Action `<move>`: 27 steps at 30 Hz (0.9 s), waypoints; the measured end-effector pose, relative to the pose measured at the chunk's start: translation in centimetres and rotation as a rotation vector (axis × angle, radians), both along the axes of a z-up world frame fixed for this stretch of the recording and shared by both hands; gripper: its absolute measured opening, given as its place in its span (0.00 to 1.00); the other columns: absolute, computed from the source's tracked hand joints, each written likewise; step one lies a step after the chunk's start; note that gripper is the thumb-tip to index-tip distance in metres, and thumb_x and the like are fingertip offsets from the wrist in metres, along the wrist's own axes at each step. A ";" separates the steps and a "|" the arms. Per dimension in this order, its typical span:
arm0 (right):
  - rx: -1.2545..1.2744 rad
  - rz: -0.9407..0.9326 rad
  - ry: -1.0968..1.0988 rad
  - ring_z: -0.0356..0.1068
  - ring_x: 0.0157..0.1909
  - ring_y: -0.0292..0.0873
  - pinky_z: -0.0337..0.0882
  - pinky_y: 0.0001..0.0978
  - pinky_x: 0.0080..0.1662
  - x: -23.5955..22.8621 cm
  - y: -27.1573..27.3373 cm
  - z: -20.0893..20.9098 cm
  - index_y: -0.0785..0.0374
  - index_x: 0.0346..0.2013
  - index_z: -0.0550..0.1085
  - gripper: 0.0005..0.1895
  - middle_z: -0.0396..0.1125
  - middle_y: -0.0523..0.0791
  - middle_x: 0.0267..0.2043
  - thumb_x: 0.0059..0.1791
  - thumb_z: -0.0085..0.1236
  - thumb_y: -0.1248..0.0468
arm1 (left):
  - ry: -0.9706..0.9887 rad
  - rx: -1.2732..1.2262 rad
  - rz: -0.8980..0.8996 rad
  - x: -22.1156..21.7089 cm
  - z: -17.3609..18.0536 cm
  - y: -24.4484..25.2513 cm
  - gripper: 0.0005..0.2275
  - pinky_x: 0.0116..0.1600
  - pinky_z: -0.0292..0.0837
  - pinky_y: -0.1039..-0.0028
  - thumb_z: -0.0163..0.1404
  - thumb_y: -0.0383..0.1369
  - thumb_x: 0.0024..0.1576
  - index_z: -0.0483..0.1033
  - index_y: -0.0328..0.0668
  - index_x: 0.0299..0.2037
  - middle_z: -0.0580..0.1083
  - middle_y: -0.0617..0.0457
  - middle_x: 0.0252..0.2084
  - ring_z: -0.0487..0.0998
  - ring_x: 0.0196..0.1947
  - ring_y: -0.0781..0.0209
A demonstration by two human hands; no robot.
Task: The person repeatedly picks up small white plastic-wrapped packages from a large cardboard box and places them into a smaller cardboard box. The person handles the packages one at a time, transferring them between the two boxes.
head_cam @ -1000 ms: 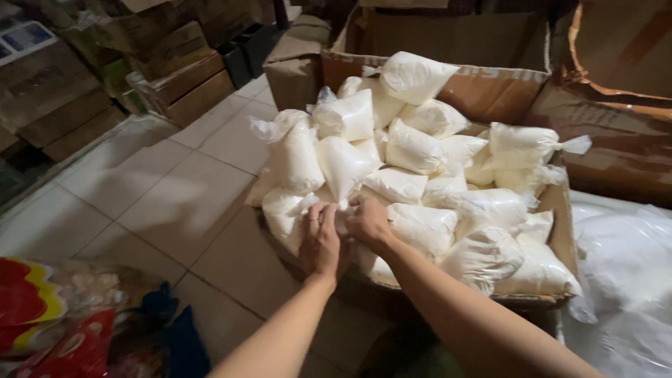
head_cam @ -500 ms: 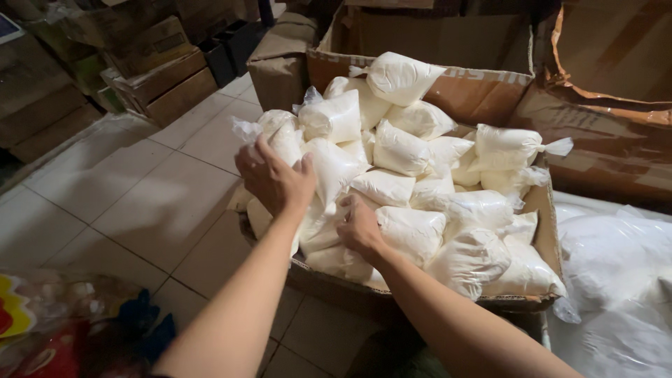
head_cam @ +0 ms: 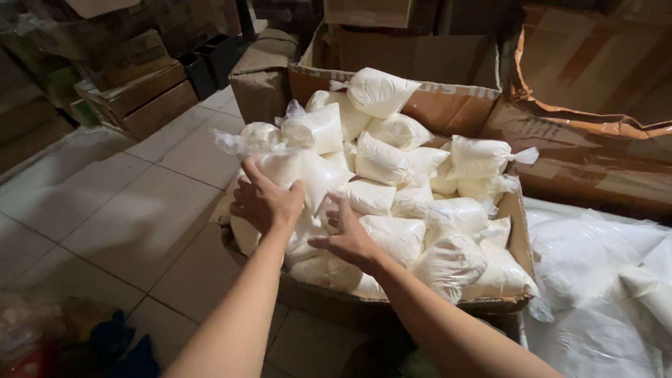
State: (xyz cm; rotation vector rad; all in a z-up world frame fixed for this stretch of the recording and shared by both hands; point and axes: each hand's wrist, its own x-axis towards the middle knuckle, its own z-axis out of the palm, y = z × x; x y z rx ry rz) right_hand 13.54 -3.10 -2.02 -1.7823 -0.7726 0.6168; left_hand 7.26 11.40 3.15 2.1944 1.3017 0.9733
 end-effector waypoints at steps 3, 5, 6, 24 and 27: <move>0.014 0.039 -0.023 0.54 0.72 0.58 0.65 0.46 0.64 0.0 -0.2 0.6 0.56 0.74 0.42 0.61 0.51 0.61 0.70 0.38 0.75 0.61 | -0.040 0.019 -0.053 0.0 0.0 -1.5 0.38 0.56 0.61 0.45 0.64 0.45 0.40 0.58 0.48 0.60 0.70 0.38 0.53 0.70 0.54 0.37; 0.136 0.083 -0.058 0.57 0.69 0.57 0.67 0.45 0.62 0.3 -0.3 0.5 0.58 0.72 0.44 0.58 0.54 0.60 0.67 0.39 0.75 0.63 | -0.088 -0.031 -0.142 0.6 -0.2 -2.6 0.36 0.54 0.63 0.47 0.64 0.46 0.41 0.59 0.50 0.59 0.69 0.39 0.54 0.71 0.53 0.38; 0.243 0.110 -0.088 0.61 0.67 0.57 0.69 0.44 0.61 0.5 -0.3 0.2 0.61 0.70 0.47 0.54 0.57 0.59 0.64 0.40 0.74 0.65 | -0.315 -0.056 -0.284 1.4 -0.2 -3.7 0.37 0.55 0.64 0.48 0.63 0.47 0.42 0.58 0.48 0.60 0.69 0.37 0.54 0.71 0.54 0.37; 0.731 -0.751 0.833 0.74 0.45 0.49 0.77 0.37 0.40 4.4 -4.7 4.2 0.50 0.58 0.67 0.27 0.65 0.45 0.59 0.48 0.60 0.47 | -0.052 -0.141 -0.146 6.5 -2.2 -2.9 0.36 0.62 0.60 0.40 0.61 0.45 0.50 0.54 0.42 0.65 0.54 0.32 0.68 0.56 0.68 0.27; 0.786 -0.805 0.824 0.75 0.49 0.55 0.77 0.44 0.41 4.6 -4.0 4.7 0.54 0.67 0.54 0.35 0.62 0.48 0.66 0.50 0.58 0.50 | -0.089 -0.244 -0.084 7.1 -4.0 -1.0 0.43 0.64 0.60 0.43 0.62 0.44 0.49 0.47 0.38 0.69 0.49 0.27 0.70 0.53 0.69 0.24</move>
